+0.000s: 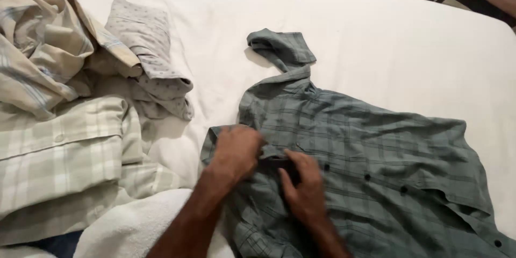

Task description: The person smooths a gray plaid shirt on a white bed, then flips it over to button the front placket. The person buttons the shirt from the top down to the bottom.

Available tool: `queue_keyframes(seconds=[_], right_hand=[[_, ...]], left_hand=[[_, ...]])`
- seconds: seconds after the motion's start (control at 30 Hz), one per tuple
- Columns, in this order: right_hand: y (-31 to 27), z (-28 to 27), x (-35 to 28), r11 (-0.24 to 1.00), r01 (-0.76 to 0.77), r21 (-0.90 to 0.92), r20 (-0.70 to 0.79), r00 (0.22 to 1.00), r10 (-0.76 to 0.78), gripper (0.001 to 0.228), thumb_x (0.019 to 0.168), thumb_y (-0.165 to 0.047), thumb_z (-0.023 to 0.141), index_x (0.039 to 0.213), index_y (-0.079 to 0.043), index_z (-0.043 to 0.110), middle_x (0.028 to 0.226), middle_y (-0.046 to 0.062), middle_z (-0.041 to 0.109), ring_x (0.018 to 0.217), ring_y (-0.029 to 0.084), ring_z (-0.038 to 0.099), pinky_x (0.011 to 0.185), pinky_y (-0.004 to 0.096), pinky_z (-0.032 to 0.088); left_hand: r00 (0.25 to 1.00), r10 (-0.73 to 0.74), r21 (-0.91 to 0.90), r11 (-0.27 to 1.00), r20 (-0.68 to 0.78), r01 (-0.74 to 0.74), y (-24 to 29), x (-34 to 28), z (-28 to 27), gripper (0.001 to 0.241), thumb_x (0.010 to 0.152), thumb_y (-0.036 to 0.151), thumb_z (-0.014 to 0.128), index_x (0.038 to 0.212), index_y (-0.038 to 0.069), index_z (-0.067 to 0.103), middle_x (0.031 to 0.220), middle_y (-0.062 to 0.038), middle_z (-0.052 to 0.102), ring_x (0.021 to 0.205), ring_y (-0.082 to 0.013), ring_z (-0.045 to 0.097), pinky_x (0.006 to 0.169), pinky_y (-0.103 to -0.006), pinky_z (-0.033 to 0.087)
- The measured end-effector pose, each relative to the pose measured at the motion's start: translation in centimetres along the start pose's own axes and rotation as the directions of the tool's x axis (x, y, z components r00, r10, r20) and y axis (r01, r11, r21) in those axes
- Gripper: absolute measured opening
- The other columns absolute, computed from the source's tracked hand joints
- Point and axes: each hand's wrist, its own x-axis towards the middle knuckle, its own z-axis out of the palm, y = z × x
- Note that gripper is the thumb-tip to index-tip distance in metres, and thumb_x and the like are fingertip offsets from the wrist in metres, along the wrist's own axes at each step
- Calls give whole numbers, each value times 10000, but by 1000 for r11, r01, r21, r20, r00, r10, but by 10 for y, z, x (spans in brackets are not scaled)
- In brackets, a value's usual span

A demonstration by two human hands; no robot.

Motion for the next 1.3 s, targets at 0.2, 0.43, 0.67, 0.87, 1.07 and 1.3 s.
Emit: queue_keyframes(seconds=[0.2,0.43,0.67,0.87,1.07,1.3], right_hand=[[34,-37,-17,937,170,-305,112,984,-142,479,885,-132,704,1354,-91,618,1419,136,595,1329,349,528,1058,473,438],[51,-27,-31,896,172,-408,194,976,-99,469,963,-161,616,1428,-115,580,1542,106,506,1461,331,403,1126,495,343],[41,-34,-38,919,125,-374,140,987,-77,389,951,-158,642,1333,-92,624,1423,100,588,1369,329,493,1093,500,382],[21,-37,-25,972,72,-224,29,997,-67,184,902,-96,708,1082,-58,723,1143,114,686,1126,313,631,964,444,505],[13,-27,-3,968,206,-140,-9,978,-210,186,868,-40,697,1051,-23,725,1089,133,716,1069,338,657,910,424,536],[26,-12,-15,974,159,-164,-23,986,-165,180,903,-59,704,1079,-24,698,1123,148,683,1038,354,629,885,452,513]], left_hand=[[982,-170,34,984,-78,173,5,-12,-6,175,858,120,688,1022,72,727,1085,-156,695,1125,-359,602,990,-578,414],[889,375,-115,903,-263,-414,49,12,26,194,841,54,673,1033,26,686,1042,-137,695,1082,-353,630,954,-473,504],[955,198,-178,954,-221,-240,24,39,71,62,857,19,649,917,21,636,986,-191,670,1036,-427,619,851,-538,520],[937,246,-77,959,-249,-272,21,40,79,43,842,41,659,883,37,647,944,-194,670,991,-424,635,830,-543,515],[918,295,-121,934,-264,-335,17,42,67,63,794,74,697,836,41,666,922,-192,683,979,-443,637,828,-559,508],[940,294,-180,929,-173,-324,18,39,60,152,742,50,710,880,15,658,942,-219,664,966,-470,616,820,-567,503]])
